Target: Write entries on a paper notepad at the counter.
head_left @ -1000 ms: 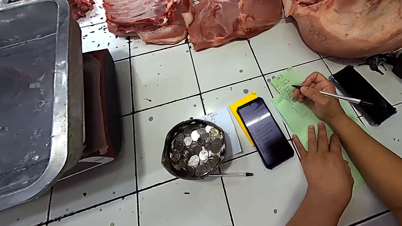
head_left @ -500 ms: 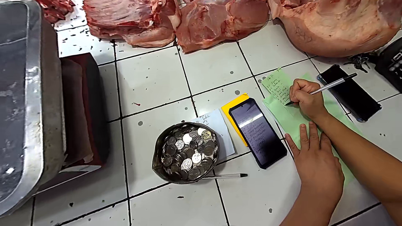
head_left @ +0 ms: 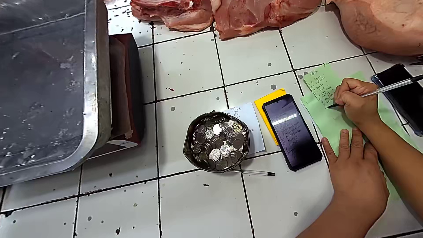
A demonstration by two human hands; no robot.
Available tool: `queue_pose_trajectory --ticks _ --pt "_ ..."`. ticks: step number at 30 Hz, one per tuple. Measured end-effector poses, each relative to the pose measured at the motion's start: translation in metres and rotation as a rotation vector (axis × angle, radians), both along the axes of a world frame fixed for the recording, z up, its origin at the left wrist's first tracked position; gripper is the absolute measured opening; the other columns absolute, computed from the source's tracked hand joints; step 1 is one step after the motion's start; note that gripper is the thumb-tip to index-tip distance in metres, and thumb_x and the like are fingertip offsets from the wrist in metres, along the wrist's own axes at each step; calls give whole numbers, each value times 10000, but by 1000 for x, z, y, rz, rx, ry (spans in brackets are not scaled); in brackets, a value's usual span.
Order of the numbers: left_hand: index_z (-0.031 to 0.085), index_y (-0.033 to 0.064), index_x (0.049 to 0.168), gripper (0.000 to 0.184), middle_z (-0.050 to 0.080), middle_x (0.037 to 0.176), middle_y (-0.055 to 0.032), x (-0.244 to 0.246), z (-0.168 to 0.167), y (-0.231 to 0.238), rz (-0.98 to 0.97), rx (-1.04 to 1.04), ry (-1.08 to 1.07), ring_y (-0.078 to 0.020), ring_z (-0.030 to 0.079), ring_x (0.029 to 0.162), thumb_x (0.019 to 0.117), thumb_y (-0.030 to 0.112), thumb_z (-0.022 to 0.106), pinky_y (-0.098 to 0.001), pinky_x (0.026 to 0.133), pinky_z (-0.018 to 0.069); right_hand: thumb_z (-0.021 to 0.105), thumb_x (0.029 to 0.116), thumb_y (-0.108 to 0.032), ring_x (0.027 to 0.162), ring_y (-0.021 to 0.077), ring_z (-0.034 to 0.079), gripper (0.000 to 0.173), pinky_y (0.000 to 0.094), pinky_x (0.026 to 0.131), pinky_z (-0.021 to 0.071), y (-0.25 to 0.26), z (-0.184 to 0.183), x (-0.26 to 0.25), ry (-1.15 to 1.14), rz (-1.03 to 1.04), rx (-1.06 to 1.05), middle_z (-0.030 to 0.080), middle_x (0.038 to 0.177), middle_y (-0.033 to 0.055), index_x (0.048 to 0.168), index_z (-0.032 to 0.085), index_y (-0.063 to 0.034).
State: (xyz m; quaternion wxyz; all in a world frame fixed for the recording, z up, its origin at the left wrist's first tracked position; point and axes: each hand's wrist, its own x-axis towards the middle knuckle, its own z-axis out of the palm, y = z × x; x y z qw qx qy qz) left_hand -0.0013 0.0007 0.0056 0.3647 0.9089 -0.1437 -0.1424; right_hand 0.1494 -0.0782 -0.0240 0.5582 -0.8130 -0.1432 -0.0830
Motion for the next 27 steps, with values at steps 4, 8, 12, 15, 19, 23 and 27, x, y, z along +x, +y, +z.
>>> queue_pose_trajectory --ticks 4,8,12,15,19,23,27 --pt "550 111 1482 578 341 1660 -47 2 3 1 -15 9 26 -303 214 1567 929 230 667 -699 1194 46 464 791 -8 502 -47 447 232 122 490 361 0 1 -1 -10 -28 0 472 576 -133 671 449 -206" --pt "533 126 1498 586 314 1673 -37 2 4 1 -27 24 40 -296 198 1572 937 239 657 -697 1196 31 468 788 3 491 -45 457 241 120 477 370 -1 1 0 -9 -57 30 492 568 -131 669 463 -207" --pt "543 126 1491 591 332 1665 -43 2 3 0 -15 16 35 -298 208 1570 928 253 670 -690 1200 34 474 782 -2 477 -44 417 231 125 463 336 0 0 -1 -15 -52 1 458 558 -124 661 449 -197" --pt "539 127 1495 592 332 1665 -43 1 2 -1 -7 13 31 -302 212 1568 931 251 667 -688 1202 34 471 784 1 474 -45 416 236 126 462 331 0 0 0 -7 -44 21 454 550 -127 662 447 -200" --pt "566 128 1473 568 371 1645 -48 1 1 -1 16 2 8 -304 251 1556 928 255 664 -694 1199 49 455 819 5 502 -66 408 248 115 486 321 1 -1 2 -18 -55 56 442 574 -149 686 444 -204" --pt "545 170 1496 604 363 1649 -46 1 -1 -2 18 11 -18 -320 268 1549 914 266 672 -700 1193 62 451 818 6 505 -71 414 251 111 483 320 -9 0 9 -15 -49 82 461 577 -150 681 446 -205" --pt "547 170 1495 608 379 1640 -54 0 -2 -2 26 8 -31 -324 286 1541 909 264 678 -703 1191 68 457 807 10 489 -63 414 254 119 471 321 -12 -1 11 13 -21 106 462 561 -149 676 456 -208"
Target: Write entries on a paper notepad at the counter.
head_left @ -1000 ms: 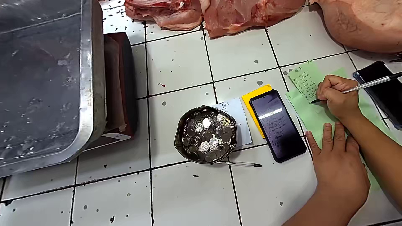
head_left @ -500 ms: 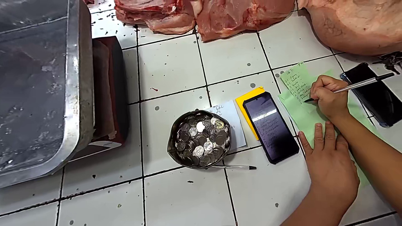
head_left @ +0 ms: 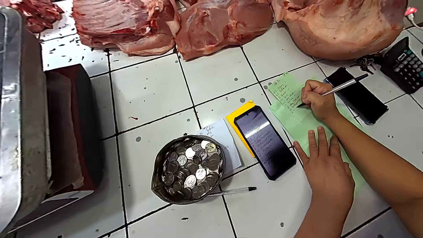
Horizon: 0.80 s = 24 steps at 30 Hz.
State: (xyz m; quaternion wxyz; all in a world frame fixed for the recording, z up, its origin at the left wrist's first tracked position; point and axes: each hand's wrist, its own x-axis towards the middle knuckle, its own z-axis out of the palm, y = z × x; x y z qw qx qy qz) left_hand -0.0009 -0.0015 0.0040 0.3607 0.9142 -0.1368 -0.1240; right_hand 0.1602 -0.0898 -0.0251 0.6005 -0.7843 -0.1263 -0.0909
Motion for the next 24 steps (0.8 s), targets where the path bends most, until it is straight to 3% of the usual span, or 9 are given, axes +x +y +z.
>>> queue_pose_trajectory --ticks 10,18,24 --pt "565 165 1479 602 388 1636 -47 -1 -2 0 13 7 -16 -328 296 1537 899 269 685 -703 1189 77 465 814 3 484 -62 394 246 123 465 298 3 1 -1 15 -8 -52 450 559 -137 668 448 -194" --pt "517 187 1518 616 334 1664 -34 0 1 2 -20 18 38 -304 237 1561 926 271 664 -691 1199 52 461 816 3 499 -68 398 250 117 483 312 1 0 -1 -18 -17 -79 445 570 -147 672 446 -201" --pt "546 167 1495 586 370 1646 -43 -1 1 2 0 1 12 -316 267 1550 926 245 663 -692 1198 82 472 815 -1 507 -71 420 247 112 493 330 2 -1 0 -31 -33 -61 453 576 -160 691 454 -213"
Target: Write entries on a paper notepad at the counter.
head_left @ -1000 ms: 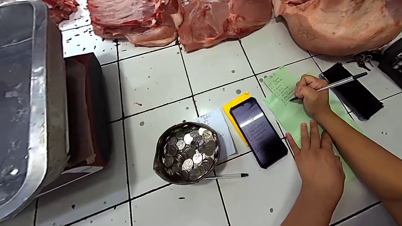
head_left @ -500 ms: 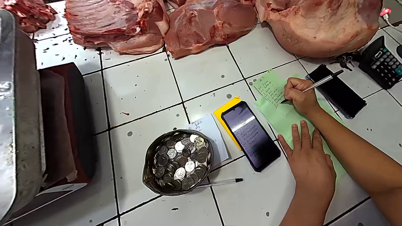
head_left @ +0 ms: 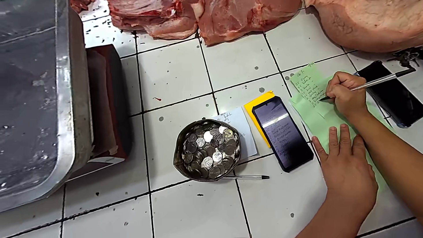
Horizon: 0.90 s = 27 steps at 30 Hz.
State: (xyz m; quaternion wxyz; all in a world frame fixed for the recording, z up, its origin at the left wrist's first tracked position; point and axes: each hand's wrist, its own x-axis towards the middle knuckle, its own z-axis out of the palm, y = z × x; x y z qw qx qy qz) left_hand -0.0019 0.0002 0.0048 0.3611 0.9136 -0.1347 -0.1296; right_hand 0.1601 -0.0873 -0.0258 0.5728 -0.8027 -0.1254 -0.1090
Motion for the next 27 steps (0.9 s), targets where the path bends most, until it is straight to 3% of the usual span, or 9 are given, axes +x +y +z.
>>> queue_pose_trajectory --ticks 3,19,23,27 --pt "511 174 1521 602 339 1662 -37 2 2 1 -27 8 29 -312 242 1558 940 250 651 -691 1199 65 470 801 2 505 -76 445 253 108 484 348 -2 1 0 -3 -11 17 487 576 -167 683 468 -221" --pt "563 171 1482 593 392 1633 -48 0 -2 -1 5 -3 -25 -332 292 1538 907 261 678 -702 1191 76 443 824 19 490 -58 375 268 124 481 296 -1 1 2 0 -69 6 417 561 -140 662 425 -193" --pt "532 177 1507 606 364 1648 -48 1 0 -1 -18 17 -1 -324 266 1549 922 269 662 -690 1197 55 449 789 25 485 -57 425 272 127 460 323 -10 1 7 -3 -66 111 471 556 -148 662 452 -215" --pt "557 170 1487 602 388 1635 -58 0 -2 -2 2 14 -35 -336 296 1536 904 265 675 -697 1193 74 453 789 21 490 -65 424 259 121 469 327 -14 0 7 2 -19 67 478 565 -149 666 456 -207"
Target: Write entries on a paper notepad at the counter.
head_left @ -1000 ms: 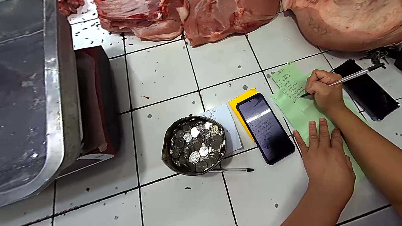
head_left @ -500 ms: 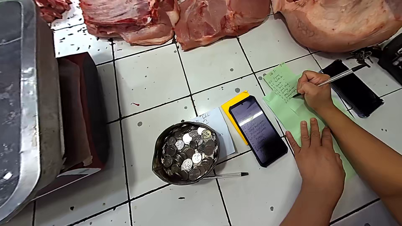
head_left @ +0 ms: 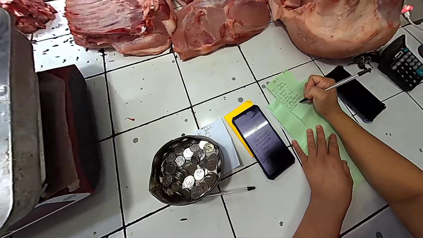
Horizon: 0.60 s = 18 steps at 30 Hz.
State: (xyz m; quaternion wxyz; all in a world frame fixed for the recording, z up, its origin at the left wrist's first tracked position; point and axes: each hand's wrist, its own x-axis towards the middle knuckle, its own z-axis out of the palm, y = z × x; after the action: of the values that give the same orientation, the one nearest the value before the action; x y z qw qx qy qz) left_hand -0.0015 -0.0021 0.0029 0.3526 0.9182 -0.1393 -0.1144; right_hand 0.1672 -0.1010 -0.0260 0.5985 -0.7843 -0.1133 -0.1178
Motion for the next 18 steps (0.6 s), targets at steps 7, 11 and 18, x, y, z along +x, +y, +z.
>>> queue_pose_trajectory --ticks 7,11,18 --pt "541 178 1500 607 371 1645 -50 1 1 1 -10 9 26 -328 281 1543 914 273 667 -694 1194 66 470 797 5 480 -64 405 249 123 459 307 3 1 -3 20 -17 -60 469 559 -143 659 451 -202" --pt "541 171 1500 610 372 1644 -51 1 2 1 -9 5 27 -329 278 1544 913 269 674 -697 1193 59 467 802 3 478 -62 389 251 127 462 297 2 1 -2 13 -22 -67 449 553 -139 652 441 -197" --pt "539 174 1501 603 362 1649 -47 1 2 1 -15 2 36 -327 266 1548 920 270 667 -694 1195 51 456 816 17 480 -60 387 271 125 469 304 3 1 -1 -7 -66 -46 439 552 -141 655 432 -200"
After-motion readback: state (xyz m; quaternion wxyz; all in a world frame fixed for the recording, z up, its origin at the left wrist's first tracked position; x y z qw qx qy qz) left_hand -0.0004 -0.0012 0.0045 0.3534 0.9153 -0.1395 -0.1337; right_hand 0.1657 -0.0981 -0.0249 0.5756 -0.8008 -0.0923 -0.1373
